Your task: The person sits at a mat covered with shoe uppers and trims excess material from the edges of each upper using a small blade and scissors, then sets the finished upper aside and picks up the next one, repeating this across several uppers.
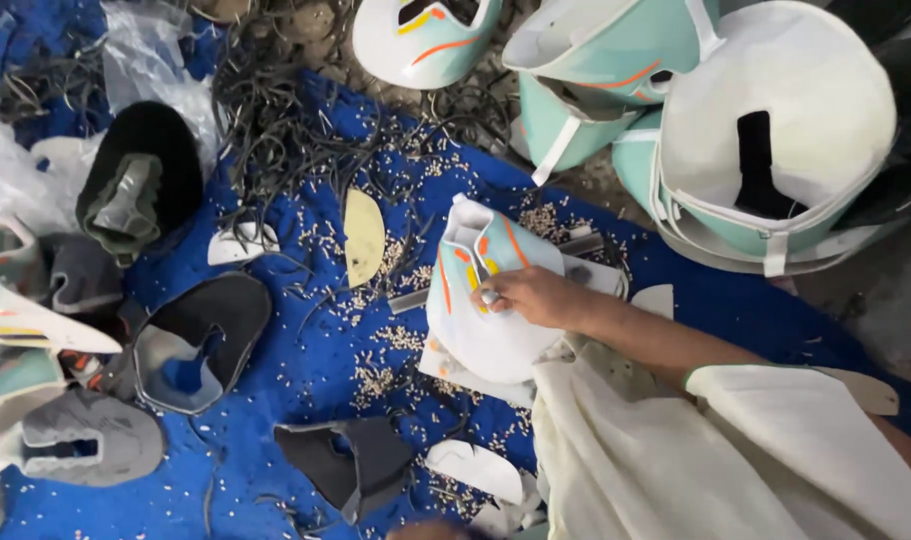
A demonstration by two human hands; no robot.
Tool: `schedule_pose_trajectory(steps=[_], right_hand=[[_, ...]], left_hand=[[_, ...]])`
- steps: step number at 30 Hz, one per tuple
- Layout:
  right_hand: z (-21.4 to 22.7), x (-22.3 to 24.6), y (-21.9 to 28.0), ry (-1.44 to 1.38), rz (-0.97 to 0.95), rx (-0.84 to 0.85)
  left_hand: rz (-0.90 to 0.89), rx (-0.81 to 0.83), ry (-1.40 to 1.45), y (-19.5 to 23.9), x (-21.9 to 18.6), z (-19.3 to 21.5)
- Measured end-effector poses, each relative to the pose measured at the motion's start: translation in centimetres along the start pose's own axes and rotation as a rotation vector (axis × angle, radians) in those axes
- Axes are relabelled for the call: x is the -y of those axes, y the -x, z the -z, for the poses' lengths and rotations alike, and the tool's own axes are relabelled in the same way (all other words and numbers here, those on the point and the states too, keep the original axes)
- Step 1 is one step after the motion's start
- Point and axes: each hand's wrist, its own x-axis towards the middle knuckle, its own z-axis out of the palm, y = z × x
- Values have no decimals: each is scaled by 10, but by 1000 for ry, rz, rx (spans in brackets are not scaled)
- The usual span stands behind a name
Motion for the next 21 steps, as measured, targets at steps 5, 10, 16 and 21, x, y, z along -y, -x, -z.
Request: schedule_pose_trajectory(steps=[5,10,16,21], right_hand=[[2,5,5,-35,13,59],[-3,-21,-9,-563,-308,-124],[3,-29,-38,-791,-407,-97],[-9,-26,-23,-554,-314,-56]], left_hand=[[-131,-125,99,-151,-150,-35],[478,283,-41,-164,-200,-4],[137,-57,156,-157,-185,25],[-314,107,728,-191,-179,60]])
